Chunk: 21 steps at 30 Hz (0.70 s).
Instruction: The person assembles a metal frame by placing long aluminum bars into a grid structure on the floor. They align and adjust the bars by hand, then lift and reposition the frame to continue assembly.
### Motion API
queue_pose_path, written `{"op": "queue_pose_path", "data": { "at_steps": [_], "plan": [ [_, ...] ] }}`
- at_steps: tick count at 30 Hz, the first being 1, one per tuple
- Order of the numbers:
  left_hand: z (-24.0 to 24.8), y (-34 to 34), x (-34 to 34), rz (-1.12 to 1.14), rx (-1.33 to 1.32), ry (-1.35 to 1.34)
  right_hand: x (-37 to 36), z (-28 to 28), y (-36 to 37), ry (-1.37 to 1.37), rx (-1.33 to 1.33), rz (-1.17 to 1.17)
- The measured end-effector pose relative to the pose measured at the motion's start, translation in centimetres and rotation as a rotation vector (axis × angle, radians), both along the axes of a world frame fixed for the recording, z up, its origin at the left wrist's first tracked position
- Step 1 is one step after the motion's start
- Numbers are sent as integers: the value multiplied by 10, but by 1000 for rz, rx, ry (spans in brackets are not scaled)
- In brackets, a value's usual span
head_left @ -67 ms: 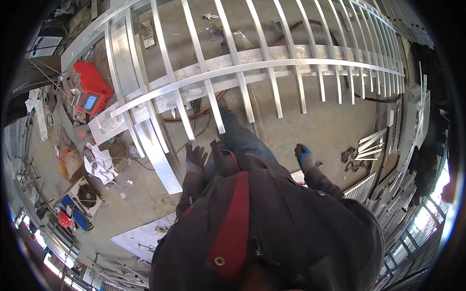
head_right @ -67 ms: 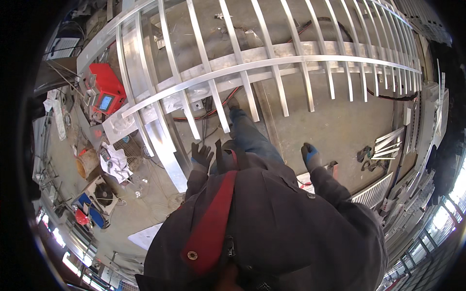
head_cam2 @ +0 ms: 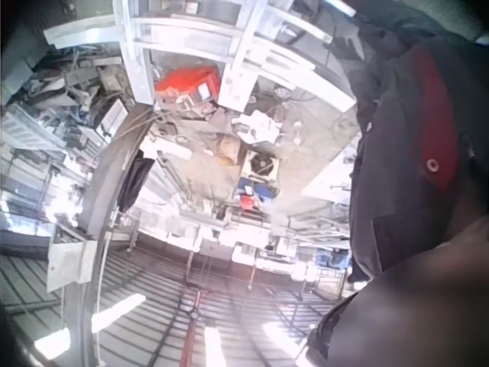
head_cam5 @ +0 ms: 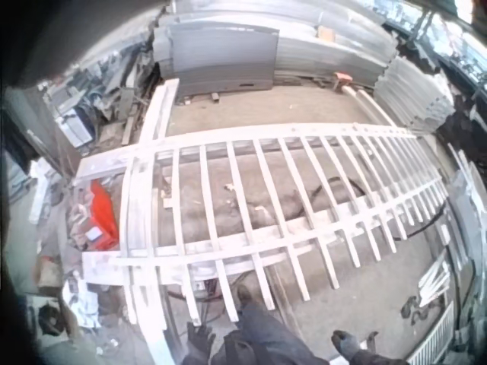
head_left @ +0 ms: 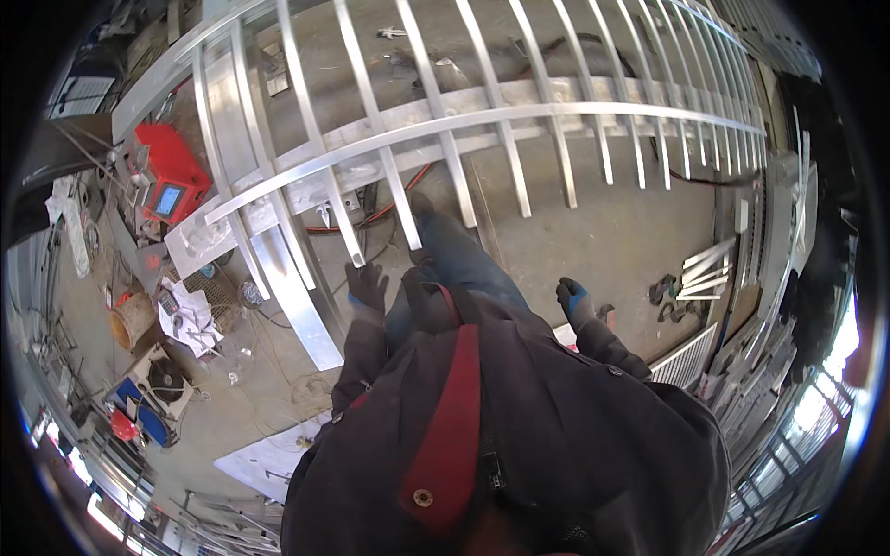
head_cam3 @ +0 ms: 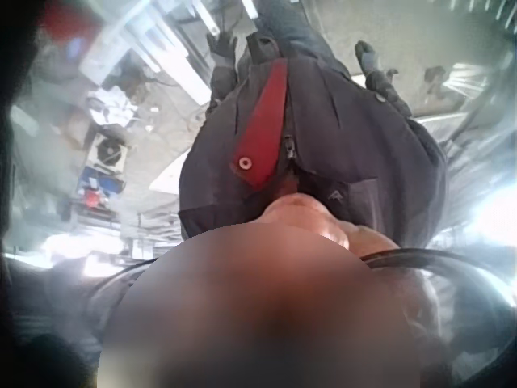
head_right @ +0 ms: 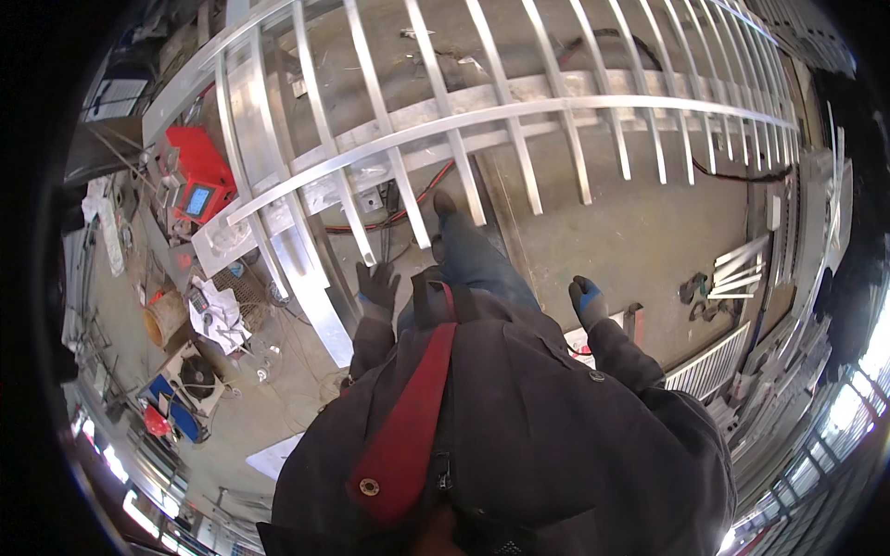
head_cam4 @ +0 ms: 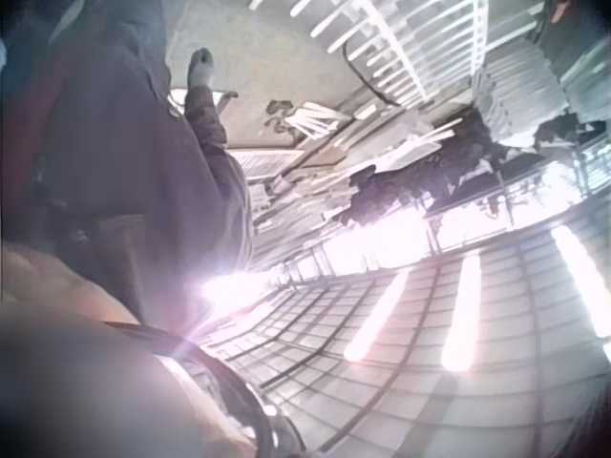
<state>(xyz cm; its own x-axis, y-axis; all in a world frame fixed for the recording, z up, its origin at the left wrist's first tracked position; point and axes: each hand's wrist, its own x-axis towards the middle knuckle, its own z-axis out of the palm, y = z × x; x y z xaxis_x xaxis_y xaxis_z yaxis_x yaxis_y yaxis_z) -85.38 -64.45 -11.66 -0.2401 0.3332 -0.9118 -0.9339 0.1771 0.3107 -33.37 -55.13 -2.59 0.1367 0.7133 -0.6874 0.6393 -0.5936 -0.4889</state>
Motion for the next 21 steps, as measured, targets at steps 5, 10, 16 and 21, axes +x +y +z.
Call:
{"op": "queue_pose_path", "data": {
  "at_steps": [5, 10, 16, 21],
  "plan": [
    [-5, 30, -14, 226, 85, -103, 15, 20, -37, -14, 132, 106],
    [-47, 22, 31, 472, 24, -205, 33, 47, -41, -125, 20, 95],
    [-108, 77, 61, -89, 152, 158, 119, 28, -68, -125, -51, -13],
    [-110, 87, 88, 254, 31, -65, 232, -28, -89, -61, 6, -272]
  ]
}}
